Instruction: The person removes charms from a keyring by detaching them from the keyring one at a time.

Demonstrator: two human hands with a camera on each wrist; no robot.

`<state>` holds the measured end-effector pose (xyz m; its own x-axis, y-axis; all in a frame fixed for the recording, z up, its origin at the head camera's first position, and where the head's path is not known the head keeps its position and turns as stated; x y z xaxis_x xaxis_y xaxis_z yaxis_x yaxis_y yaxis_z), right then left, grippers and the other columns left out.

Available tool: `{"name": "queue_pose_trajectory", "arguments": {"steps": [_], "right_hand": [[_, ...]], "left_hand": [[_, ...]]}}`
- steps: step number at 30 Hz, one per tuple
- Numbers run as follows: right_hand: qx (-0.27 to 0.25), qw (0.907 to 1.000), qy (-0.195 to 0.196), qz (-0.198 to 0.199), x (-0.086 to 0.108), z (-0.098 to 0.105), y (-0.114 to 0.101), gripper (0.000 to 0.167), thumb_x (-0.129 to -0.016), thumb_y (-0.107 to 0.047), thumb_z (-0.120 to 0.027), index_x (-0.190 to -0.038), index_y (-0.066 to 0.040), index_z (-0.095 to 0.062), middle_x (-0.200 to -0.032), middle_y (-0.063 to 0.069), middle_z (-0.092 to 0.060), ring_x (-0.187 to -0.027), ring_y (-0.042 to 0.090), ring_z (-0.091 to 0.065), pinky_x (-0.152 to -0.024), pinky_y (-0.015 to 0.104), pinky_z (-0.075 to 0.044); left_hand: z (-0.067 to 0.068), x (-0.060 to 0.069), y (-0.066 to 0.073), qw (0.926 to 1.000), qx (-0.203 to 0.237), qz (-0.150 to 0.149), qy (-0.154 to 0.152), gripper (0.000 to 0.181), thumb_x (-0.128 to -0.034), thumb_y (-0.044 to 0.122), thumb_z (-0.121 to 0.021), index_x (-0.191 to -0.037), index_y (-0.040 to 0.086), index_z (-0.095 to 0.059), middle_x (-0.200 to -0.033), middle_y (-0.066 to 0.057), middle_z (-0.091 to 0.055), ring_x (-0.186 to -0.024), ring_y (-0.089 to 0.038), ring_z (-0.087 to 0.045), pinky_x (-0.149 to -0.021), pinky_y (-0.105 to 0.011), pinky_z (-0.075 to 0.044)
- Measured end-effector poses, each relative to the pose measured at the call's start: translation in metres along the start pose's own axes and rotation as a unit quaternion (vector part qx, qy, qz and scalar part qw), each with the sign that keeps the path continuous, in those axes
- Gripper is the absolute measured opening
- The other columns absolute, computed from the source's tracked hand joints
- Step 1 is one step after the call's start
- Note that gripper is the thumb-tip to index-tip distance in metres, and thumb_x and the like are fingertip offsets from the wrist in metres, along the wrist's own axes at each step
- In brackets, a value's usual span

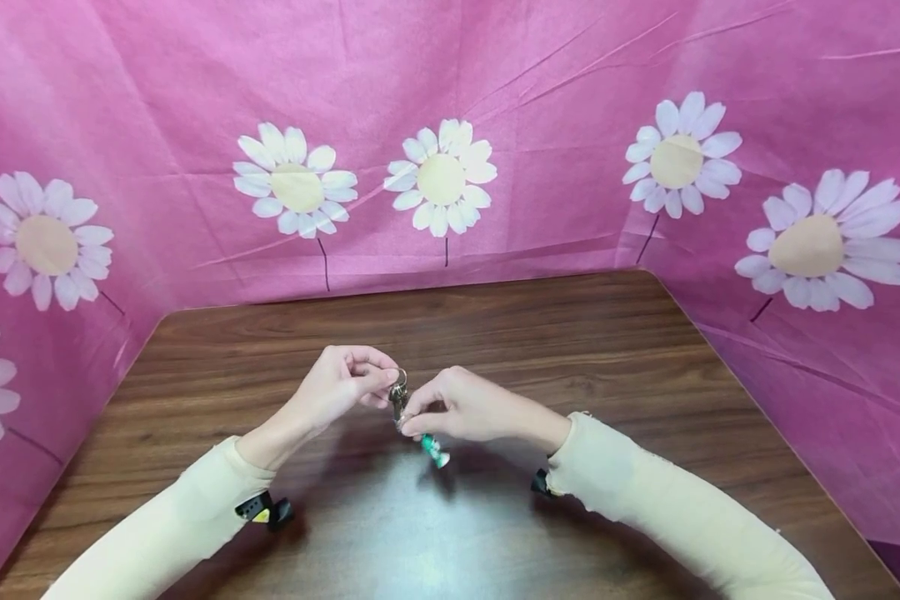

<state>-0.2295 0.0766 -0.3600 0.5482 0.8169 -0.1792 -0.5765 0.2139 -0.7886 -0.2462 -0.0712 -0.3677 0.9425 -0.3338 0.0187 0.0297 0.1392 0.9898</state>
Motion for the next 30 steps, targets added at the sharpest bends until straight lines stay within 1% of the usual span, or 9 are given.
{"name": "queue_pose_trajectory", "arguments": {"steps": [3,9,11,14,18,23,26,28,30], "right_hand": [[-0.003,0.9999,0.002,-0.012,-0.003,0.002,-0.002,0.013,-0.098,-0.024,-0.070,-0.096,-0.015,-0.079,-0.082,-0.012,-0.074,-0.069,0.005,-0.061,-0.064,0.023,-0.054],[-0.059,0.9933,0.049,-0.086,0.001,0.022,0.013,0.011,-0.098,-0.023,-0.071,-0.096,-0.014,-0.078,-0.083,-0.004,-0.075,-0.080,0.018,-0.068,-0.073,0.026,-0.054],[-0.093,0.9877,0.062,-0.109,0.004,0.026,0.019,0.012,-0.098,-0.022,-0.070,-0.097,-0.012,-0.077,-0.081,0.003,-0.074,-0.078,0.020,-0.067,-0.079,0.026,-0.056],[-0.166,0.9738,0.073,-0.138,0.007,0.028,0.028,0.016,-0.099,-0.020,-0.069,-0.101,-0.005,-0.073,-0.084,0.019,-0.072,-0.074,0.018,-0.066,-0.083,0.030,-0.059],[-0.221,0.9592,0.078,-0.159,0.011,0.030,0.038,0.021,-0.101,-0.017,-0.066,-0.106,0.003,-0.069,-0.095,0.029,-0.069,-0.075,0.019,-0.068,-0.077,0.038,-0.063],[-0.220,0.9559,0.097,-0.169,0.019,0.039,0.051,0.022,-0.100,-0.016,-0.066,-0.108,0.005,-0.068,-0.101,0.022,-0.073,-0.096,0.034,-0.072,-0.084,0.045,-0.062],[-0.217,0.9543,0.113,-0.172,0.028,0.046,0.060,0.025,-0.100,-0.012,-0.066,-0.109,0.012,-0.065,-0.109,0.021,-0.071,-0.103,0.044,-0.069,-0.084,0.047,-0.062],[-0.196,0.9566,0.126,-0.176,0.035,0.053,0.065,0.027,-0.100,-0.010,-0.066,-0.110,0.015,-0.064,-0.110,0.023,-0.070,-0.102,0.045,-0.068,-0.083,0.047,-0.062],[-0.144,0.9626,0.141,-0.181,0.043,0.060,0.071,0.026,-0.099,-0.009,-0.067,-0.109,0.014,-0.065,-0.106,0.021,-0.071,-0.097,0.043,-0.071,-0.081,0.046,-0.063]], "left_hand": [[0.005,0.000,0.001,0.9999,0.010,0.003,0.003,0.012,-0.0939,0.000,-0.068,-0.101,-0.010,-0.070,-0.085,-0.014,-0.074,-0.071,-0.017,-0.070,-0.076,-0.046,-0.064],[0.007,0.003,0.005,0.9995,0.026,0.006,-0.013,0.015,-0.0945,0.001,-0.069,-0.103,-0.011,-0.069,-0.089,-0.015,-0.075,-0.073,-0.017,-0.071,-0.077,-0.044,-0.064],[0.008,0.003,0.004,0.9991,0.039,0.007,-0.018,0.016,-0.0941,0.002,-0.069,-0.104,-0.011,-0.068,-0.090,-0.014,-0.075,-0.073,-0.017,-0.071,-0.077,-0.043,-0.064],[0.009,0.003,0.002,0.9976,0.063,0.003,-0.031,0.018,-0.0947,0.003,-0.068,-0.106,-0.011,-0.067,-0.093,-0.012,-0.075,-0.077,-0.017,-0.071,-0.081,-0.048,-0.063],[0.010,0.003,0.000,0.9954,0.078,-0.020,-0.052,0.018,-0.0962,0.004,-0.067,-0.108,-0.010,-0.065,-0.096,-0.012,-0.074,-0.083,-0.018,-0.072,-0.087,-0.054,-0.060],[0.012,0.007,0.001,0.9940,0.069,-0.036,-0.077,0.018,-0.0970,0.005,-0.067,-0.109,-0.009,-0.064,-0.099,-0.014,-0.073,-0.087,-0.021,-0.073,-0.088,-0.051,-0.060],[0.015,0.013,0.001,0.9938,0.053,-0.034,-0.092,0.018,-0.0970,0.004,-0.067,-0.109,-0.009,-0.064,-0.099,-0.015,-0.073,-0.086,-0.021,-0.073,-0.088,-0.048,-0.060],[0.018,0.018,0.002,0.9934,0.040,-0.037,-0.101,0.018,-0.0972,0.004,-0.066,-0.109,-0.010,-0.063,-0.099,-0.016,-0.072,-0.086,-0.020,-0.072,-0.087,-0.047,-0.061],[0.021,0.021,0.002,0.9930,0.029,-0.041,-0.107,0.018,-0.0972,0.003,-0.066,-0.109,-0.010,-0.063,-0.099,-0.017,-0.072,-0.086,-0.019,-0.072,-0.087,-0.048,-0.061]]}}
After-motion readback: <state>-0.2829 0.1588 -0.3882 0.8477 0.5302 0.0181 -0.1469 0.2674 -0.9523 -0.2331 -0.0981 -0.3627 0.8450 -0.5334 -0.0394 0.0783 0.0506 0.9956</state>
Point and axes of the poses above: each hand's wrist, its own x-axis away from the middle knuckle, its own z-axis out of the back of the hand, y = z × x, the point moved 7 cm from there along -x, towards the middle knuckle
